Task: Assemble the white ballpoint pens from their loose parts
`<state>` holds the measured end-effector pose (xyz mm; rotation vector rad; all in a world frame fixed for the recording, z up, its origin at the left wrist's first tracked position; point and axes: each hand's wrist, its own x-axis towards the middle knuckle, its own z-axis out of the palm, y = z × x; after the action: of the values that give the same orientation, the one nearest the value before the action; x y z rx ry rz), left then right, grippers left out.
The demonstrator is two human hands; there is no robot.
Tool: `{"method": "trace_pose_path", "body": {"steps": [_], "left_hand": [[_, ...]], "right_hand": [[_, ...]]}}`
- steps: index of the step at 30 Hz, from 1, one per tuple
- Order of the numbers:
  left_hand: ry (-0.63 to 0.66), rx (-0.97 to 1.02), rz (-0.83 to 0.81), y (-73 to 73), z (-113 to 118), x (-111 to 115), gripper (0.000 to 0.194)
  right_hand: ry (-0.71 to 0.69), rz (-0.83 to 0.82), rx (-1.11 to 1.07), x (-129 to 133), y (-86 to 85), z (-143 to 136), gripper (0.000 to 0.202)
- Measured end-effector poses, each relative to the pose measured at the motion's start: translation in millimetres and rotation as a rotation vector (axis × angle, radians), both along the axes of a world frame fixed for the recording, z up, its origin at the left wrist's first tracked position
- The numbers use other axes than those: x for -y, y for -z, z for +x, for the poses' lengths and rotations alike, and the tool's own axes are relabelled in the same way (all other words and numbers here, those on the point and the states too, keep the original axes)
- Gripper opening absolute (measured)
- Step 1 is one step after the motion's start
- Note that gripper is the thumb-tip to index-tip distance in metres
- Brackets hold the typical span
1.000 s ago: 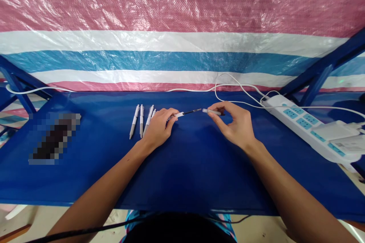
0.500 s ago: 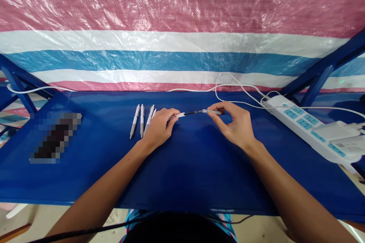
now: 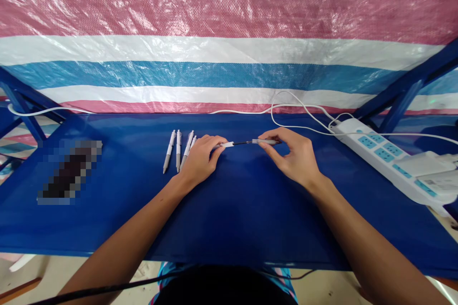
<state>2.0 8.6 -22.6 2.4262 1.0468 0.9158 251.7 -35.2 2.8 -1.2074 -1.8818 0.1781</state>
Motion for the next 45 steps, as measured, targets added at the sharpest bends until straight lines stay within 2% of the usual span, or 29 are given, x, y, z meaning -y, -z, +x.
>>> {"method": "trace_pose_path", "body": {"steps": [13,21,34,45], "left_hand": [[0.001,-0.012,0.004,-0.1,1,0,0.023],[0.026,-0.04,0.009,-2.1,2,2,0.025],[0.108,-0.085,-0.027,-2.6,3,5,0.024],[0.141,-0.073,-0.042,-4.4,4,9,0.024]], "right_hand": [[-0.022,-0.04,0.018,-2,2.7,1,0.011],[-0.108,-0.103,0.031,-1,4.7,1,0.014],[-0.183,-0.076,0.003,2,15.2,-11,0.013],[-0.167,-0.146,-0.025,3,15.5,-14,0.018]]}}
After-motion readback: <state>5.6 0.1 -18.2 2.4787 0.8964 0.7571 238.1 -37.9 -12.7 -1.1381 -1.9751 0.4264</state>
